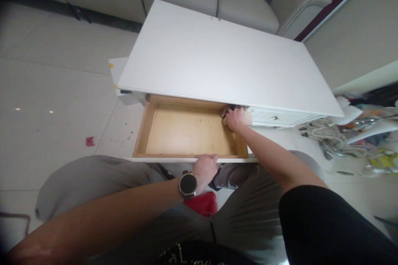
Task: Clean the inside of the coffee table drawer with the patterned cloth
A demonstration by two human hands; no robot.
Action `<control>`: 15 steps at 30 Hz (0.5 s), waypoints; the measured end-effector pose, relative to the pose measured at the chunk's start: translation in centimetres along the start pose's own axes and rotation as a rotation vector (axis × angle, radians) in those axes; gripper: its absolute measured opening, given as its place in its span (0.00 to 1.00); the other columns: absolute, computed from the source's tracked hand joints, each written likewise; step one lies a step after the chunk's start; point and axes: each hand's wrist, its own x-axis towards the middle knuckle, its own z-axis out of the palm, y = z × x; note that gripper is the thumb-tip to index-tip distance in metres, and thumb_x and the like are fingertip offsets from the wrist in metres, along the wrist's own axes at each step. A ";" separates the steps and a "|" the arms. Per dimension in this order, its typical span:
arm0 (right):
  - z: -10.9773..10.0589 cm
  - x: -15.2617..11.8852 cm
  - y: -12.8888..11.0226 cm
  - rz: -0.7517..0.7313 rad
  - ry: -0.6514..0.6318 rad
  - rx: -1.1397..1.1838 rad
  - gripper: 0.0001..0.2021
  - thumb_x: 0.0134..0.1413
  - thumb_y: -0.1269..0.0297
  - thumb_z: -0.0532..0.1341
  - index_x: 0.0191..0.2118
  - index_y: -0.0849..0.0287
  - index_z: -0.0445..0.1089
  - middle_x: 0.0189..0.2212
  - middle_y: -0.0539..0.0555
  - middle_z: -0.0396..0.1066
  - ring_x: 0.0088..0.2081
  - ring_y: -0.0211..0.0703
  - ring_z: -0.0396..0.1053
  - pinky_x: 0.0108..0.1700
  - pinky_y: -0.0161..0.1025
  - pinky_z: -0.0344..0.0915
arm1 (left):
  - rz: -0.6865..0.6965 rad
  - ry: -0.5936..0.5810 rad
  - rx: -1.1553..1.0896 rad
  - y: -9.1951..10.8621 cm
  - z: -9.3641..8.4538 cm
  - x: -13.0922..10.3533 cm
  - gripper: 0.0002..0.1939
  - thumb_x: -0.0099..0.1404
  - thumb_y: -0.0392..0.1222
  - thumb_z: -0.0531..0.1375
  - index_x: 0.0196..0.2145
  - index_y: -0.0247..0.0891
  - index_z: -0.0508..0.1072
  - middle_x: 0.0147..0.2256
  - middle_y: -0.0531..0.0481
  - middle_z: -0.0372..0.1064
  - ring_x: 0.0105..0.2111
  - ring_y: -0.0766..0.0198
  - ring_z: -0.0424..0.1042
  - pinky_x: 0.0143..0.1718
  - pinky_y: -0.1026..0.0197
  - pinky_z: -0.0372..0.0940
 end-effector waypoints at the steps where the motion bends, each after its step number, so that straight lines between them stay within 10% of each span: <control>1: 0.3 -0.2 -0.1 -0.012 0.003 -0.005 0.23 0.66 0.62 0.53 0.59 0.57 0.77 0.65 0.71 0.66 0.67 0.73 0.54 0.58 0.63 0.55 | 0.004 -0.027 0.047 0.0 0.1 0.1 0.18 0.71 0.24 0.51 0.46 0.25 0.81 0.46 0.34 0.74 0.44 0.49 0.77 0.41 0.50 0.72; 6: 1.2 -0.3 -1.0 -0.033 -0.047 -0.008 0.25 0.67 0.62 0.51 0.64 0.51 0.74 0.70 0.67 0.60 0.73 0.74 0.38 0.61 0.71 0.50 | 0.037 -0.064 0.158 -0.1 0.4 0.2 0.17 0.71 0.24 0.51 0.44 0.26 0.80 0.48 0.35 0.73 0.45 0.50 0.76 0.41 0.52 0.71; 15: 0.5 -4.8 -3.9 -0.148 -0.176 -0.067 0.19 0.61 0.55 0.59 0.52 0.54 0.81 0.56 0.70 0.73 0.67 0.77 0.52 0.55 0.70 0.60 | 0.016 -0.004 0.096 -0.1 1.0 0.2 0.16 0.70 0.24 0.51 0.43 0.25 0.80 0.47 0.33 0.72 0.43 0.48 0.76 0.41 0.49 0.70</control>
